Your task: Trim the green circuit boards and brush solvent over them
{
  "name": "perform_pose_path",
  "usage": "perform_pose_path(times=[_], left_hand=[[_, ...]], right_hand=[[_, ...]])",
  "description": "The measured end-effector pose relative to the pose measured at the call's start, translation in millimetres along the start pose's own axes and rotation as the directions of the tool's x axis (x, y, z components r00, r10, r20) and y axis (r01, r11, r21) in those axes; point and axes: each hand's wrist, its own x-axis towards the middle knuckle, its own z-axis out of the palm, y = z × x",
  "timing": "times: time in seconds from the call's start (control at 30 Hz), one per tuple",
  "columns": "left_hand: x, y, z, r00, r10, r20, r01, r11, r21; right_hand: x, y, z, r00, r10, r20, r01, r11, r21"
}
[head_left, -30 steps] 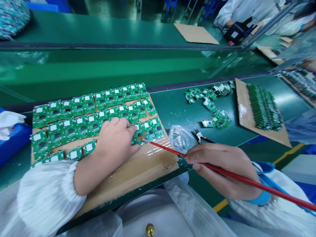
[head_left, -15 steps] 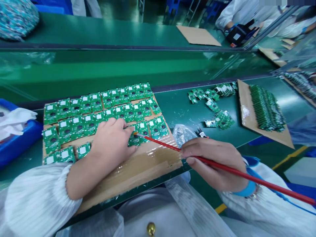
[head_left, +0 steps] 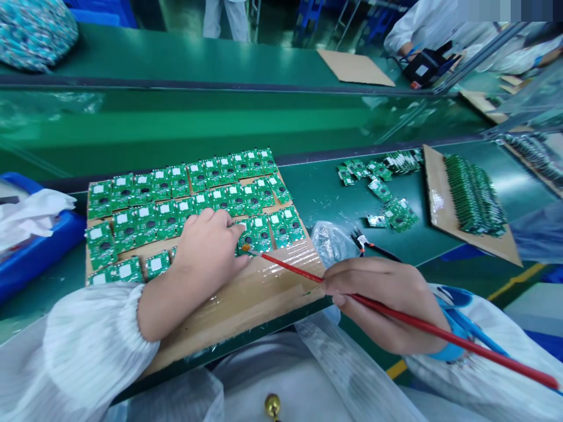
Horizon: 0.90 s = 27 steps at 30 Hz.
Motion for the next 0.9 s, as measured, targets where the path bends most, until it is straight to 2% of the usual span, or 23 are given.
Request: perform_pose_path(times=[0.17, 0.3, 0.5, 0.67, 0.9], left_hand=[[0, 1, -0.7, 1.0, -0.001, -0.002, 0.001, 1.0, 0.008], [-10, -7, -5.5, 1.0, -0.004, -0.02, 0.005, 1.0, 0.019], [-26, -23, -1.4, 0.999, -0.03, -0.033, 0.031, 0.998, 0.051], [-28, -23, 2.9, 0.998, -0.055, -0.002, 0.055, 0.998, 0.023], [-26, -22, 4.2, 0.999, -0.034, -0.026, 0.034, 0.999, 0.002]], right_hand=[[-5, -2, -7, 0.996, 0.052, -0.078, -0.053, 0.998, -0.014], [-5, -5, -8, 0.987, 0.072, -0.147, -0.07, 0.997, 0.025], [10, -5, 12, 0.995, 0.03, -0.092, -0.023, 0.997, 0.074], [18, -7, 28, 0.997, 0.019, -0.074, -0.015, 0.998, 0.059], [15, -16, 24, 0.998, -0.021, 0.058, 0.019, 0.999, 0.032]])
